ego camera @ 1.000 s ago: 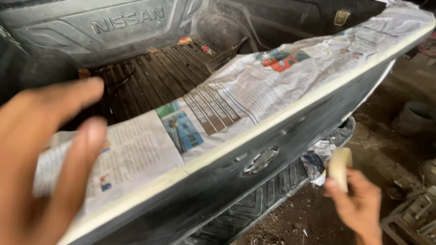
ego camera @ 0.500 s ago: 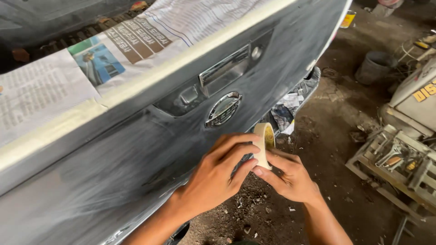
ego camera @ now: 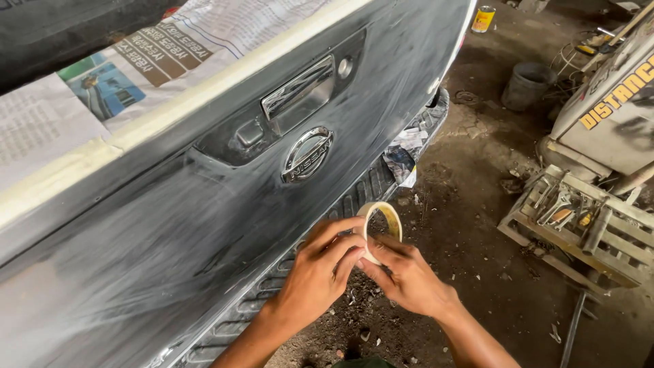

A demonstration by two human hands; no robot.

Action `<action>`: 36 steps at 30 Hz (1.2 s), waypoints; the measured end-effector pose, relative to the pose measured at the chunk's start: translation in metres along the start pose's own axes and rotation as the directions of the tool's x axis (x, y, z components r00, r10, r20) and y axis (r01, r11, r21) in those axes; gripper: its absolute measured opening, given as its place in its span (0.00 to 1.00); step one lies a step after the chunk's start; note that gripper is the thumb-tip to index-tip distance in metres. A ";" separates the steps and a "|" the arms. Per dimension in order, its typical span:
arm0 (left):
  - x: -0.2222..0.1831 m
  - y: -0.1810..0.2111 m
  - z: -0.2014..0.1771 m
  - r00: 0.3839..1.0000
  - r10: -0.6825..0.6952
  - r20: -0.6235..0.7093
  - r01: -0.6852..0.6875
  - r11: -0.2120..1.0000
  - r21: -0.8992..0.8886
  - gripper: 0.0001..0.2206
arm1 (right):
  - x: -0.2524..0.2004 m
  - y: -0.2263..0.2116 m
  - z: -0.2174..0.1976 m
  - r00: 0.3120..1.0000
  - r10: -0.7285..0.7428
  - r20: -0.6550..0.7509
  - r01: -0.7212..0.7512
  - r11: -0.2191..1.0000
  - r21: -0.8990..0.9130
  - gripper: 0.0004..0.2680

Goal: The person is masking the tailgate of a pickup truck with newspaper and masking tape for painting.

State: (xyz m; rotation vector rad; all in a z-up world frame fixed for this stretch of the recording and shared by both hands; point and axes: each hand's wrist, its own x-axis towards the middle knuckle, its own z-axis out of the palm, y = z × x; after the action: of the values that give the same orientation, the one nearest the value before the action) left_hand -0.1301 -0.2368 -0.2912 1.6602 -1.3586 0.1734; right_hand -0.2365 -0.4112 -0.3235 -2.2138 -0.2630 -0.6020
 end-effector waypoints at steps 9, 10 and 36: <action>-0.021 -0.021 0.014 0.997 -0.070 0.021 0.070 0.997 0.018 0.05 | 0.000 -0.004 0.015 0.995 0.099 0.027 -0.100 0.992 0.077 0.14; -0.025 -0.025 0.019 0.998 -0.060 0.009 0.060 0.997 0.046 0.06 | 0.001 -0.005 0.016 0.993 0.119 0.022 -0.121 0.990 0.078 0.14; 0.008 -0.021 0.002 0.992 0.088 -0.087 -0.066 0.970 0.235 0.06 | 0.028 0.027 0.000 1.000 0.008 -0.010 -0.008 0.999 -0.037 0.09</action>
State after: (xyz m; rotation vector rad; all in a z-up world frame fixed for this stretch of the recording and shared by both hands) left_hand -0.1105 -0.2454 -0.2997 1.7665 -1.3710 0.4683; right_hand -0.2020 -0.4291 -0.3266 -2.2458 -0.2398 -0.6172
